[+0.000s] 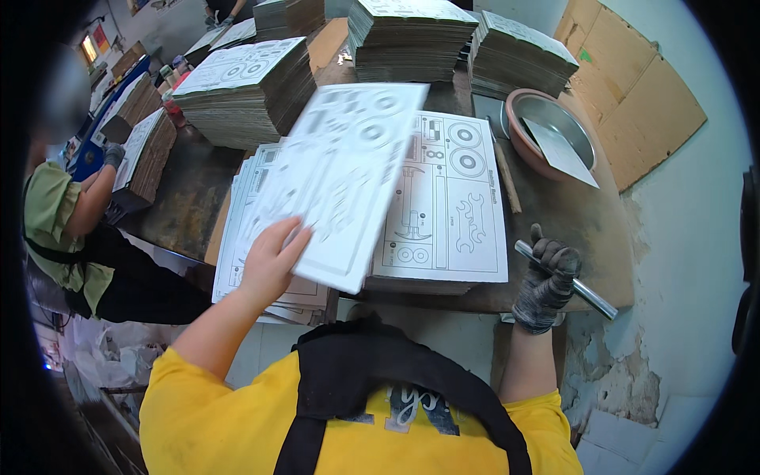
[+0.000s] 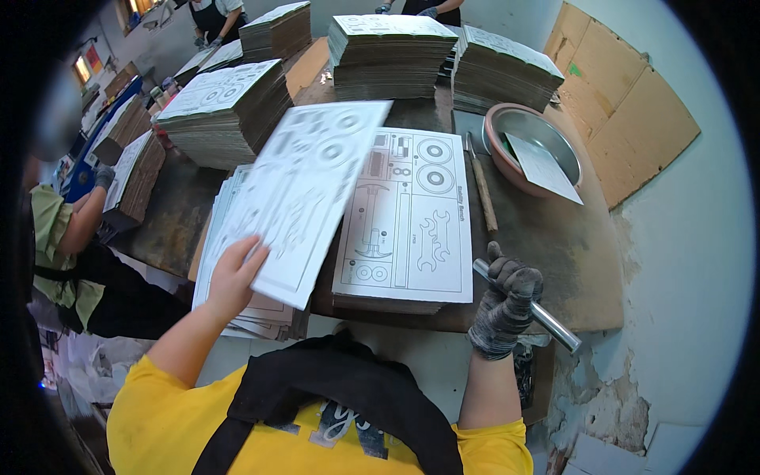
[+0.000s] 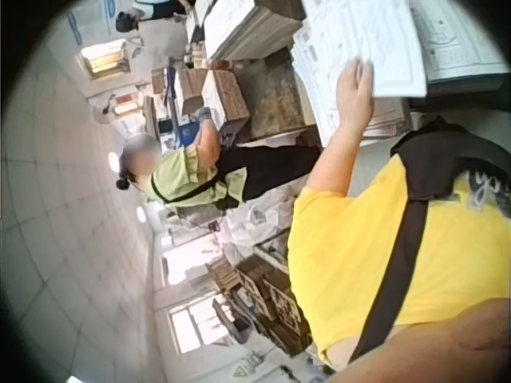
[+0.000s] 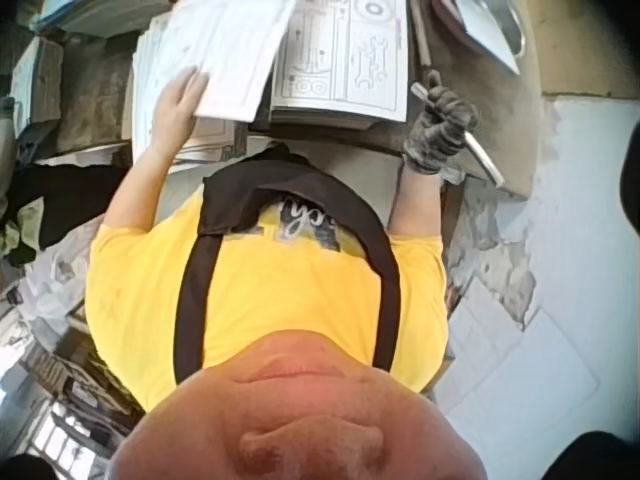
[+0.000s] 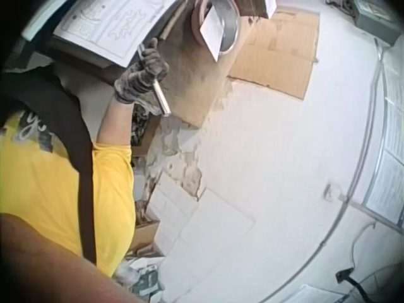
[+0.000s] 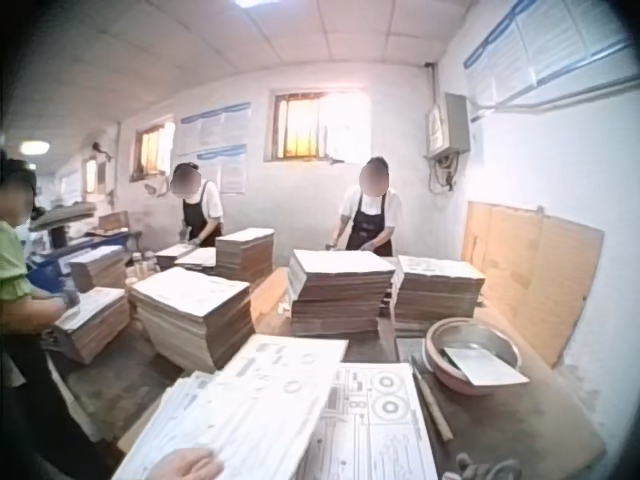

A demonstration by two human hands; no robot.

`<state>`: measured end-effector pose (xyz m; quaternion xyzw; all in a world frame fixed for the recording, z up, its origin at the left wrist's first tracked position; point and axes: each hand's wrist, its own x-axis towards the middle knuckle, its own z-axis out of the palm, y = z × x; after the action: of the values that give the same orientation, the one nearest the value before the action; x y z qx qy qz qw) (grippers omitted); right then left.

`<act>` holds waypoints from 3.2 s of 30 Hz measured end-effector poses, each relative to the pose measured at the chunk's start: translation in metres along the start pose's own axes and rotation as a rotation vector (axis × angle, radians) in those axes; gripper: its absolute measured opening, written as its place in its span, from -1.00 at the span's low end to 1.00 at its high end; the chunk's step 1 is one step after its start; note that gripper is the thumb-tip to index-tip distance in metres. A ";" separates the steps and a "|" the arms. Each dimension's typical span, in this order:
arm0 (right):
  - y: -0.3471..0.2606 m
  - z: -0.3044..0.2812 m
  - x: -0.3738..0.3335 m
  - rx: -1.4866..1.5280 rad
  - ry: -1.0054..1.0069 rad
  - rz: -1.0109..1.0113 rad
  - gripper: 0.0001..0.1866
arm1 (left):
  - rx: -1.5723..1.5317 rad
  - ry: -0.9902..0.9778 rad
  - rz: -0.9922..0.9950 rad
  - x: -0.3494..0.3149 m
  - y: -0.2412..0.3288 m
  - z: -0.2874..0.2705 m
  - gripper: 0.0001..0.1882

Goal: The person repeatedly punches holes into a stack of printed paper sheets using a handheld punch tool. They align each sheet, press the tool to create holes, then move the punched sheet aside and repeat the process on the next sheet.

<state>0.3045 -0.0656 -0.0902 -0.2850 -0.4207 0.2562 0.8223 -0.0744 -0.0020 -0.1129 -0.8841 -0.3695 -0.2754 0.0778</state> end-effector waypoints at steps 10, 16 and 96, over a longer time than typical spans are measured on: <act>0.084 0.042 0.020 0.019 -0.057 0.204 -0.67 | -0.229 -0.364 -0.185 -0.004 -0.023 0.044 -0.56; 0.166 0.047 0.059 0.015 -0.234 0.246 -0.70 | -0.490 -0.182 -0.013 0.160 0.010 0.136 -0.54; 0.162 0.032 0.016 -0.300 -0.229 0.602 -0.87 | -0.264 -0.213 -0.051 0.182 0.019 0.206 -0.61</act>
<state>0.2563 0.0681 -0.1767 -0.4833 -0.4404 0.4525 0.6064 0.1321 0.1656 -0.1849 -0.9011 -0.3585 -0.2283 -0.0856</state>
